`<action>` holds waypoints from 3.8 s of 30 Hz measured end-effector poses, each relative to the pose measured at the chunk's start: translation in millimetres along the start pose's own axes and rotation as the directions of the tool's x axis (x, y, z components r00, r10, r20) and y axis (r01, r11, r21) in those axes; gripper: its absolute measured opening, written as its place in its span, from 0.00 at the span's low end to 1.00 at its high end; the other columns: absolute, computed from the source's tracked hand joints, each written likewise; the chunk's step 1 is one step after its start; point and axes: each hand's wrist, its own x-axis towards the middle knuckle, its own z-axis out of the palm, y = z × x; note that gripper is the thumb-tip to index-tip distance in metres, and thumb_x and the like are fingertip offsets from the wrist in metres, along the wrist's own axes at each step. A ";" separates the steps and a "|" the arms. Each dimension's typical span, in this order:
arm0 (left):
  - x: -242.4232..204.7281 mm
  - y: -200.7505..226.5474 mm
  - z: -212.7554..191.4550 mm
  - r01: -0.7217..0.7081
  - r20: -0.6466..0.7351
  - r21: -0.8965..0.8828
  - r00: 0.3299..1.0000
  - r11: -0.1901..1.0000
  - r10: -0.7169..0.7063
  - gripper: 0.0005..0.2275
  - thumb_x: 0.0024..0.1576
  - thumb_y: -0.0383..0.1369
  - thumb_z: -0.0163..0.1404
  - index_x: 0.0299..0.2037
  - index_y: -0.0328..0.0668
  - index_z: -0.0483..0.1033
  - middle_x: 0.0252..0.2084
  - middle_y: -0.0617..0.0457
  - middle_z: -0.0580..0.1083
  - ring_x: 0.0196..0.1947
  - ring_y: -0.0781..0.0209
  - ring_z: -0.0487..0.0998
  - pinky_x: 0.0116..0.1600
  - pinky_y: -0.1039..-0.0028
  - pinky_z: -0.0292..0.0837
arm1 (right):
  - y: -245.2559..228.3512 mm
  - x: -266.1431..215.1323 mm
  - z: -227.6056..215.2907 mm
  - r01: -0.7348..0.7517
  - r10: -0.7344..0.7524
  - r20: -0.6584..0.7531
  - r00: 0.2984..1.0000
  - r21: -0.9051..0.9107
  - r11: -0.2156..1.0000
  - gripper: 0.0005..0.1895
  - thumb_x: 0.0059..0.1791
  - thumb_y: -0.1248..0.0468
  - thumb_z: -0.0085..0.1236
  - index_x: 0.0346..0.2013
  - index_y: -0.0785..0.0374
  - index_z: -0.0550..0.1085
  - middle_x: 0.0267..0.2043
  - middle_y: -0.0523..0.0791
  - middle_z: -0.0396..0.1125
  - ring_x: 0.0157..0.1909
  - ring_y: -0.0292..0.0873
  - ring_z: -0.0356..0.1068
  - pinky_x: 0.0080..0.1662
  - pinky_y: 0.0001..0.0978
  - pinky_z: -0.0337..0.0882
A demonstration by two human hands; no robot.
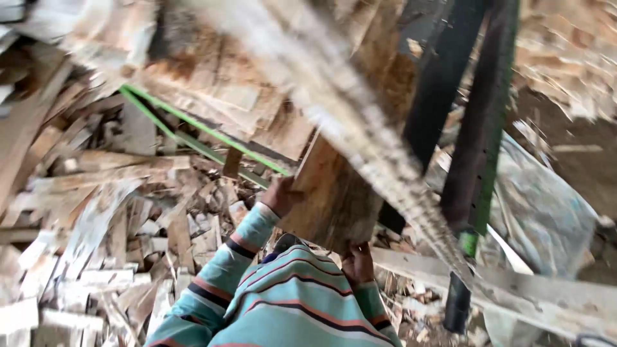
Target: The recorder is using a manual guillotine-style machine to trim and cut thin sheets of wood veneer in a workshop.
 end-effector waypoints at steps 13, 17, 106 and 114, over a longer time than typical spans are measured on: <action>-267.4 115.5 119.0 -0.426 -0.075 0.700 0.754 0.573 0.652 0.16 0.54 0.18 0.55 0.53 0.30 0.78 0.46 0.55 0.80 0.47 0.70 0.76 0.52 0.75 0.73 | -0.4 12.1 160.1 -0.050 0.105 0.105 0.989 -0.434 0.900 0.29 0.52 0.73 0.53 0.68 0.54 0.67 0.52 0.40 0.70 0.37 0.33 0.67 0.27 0.23 0.65; -330.7 210.9 75.7 -0.519 -0.141 0.681 0.598 0.516 0.789 0.15 0.52 0.18 0.55 0.49 0.33 0.80 0.44 0.53 0.81 0.46 0.65 0.80 0.54 0.74 0.76 | 57.0 18.9 338.7 -0.039 0.134 0.085 0.987 -0.688 0.724 0.26 0.53 0.71 0.53 0.67 0.57 0.68 0.47 0.40 0.67 0.31 0.31 0.60 0.23 0.21 0.58; 155.4 478.0 66.4 0.088 0.128 0.918 0.856 -0.386 0.501 0.14 0.65 0.37 0.43 0.46 0.41 0.82 0.44 0.34 0.78 0.45 0.35 0.77 0.50 0.54 0.73 | -322.5 481.1 483.5 0.418 -0.156 0.433 0.888 -0.616 0.668 0.23 0.61 0.50 0.42 0.59 0.62 0.75 0.48 0.43 0.73 0.53 0.40 0.73 0.56 0.39 0.77; 122.4 263.7 -38.7 -0.310 0.067 0.424 0.948 0.851 0.312 0.19 0.63 0.34 0.52 0.60 0.29 0.73 0.48 0.47 0.79 0.48 0.56 0.78 0.55 0.69 0.76 | 30.0 60.1 244.4 0.065 -0.119 -0.071 0.990 -0.516 0.854 0.23 0.56 0.49 0.44 0.57 0.62 0.72 0.42 0.47 0.72 0.47 0.42 0.75 0.50 0.39 0.77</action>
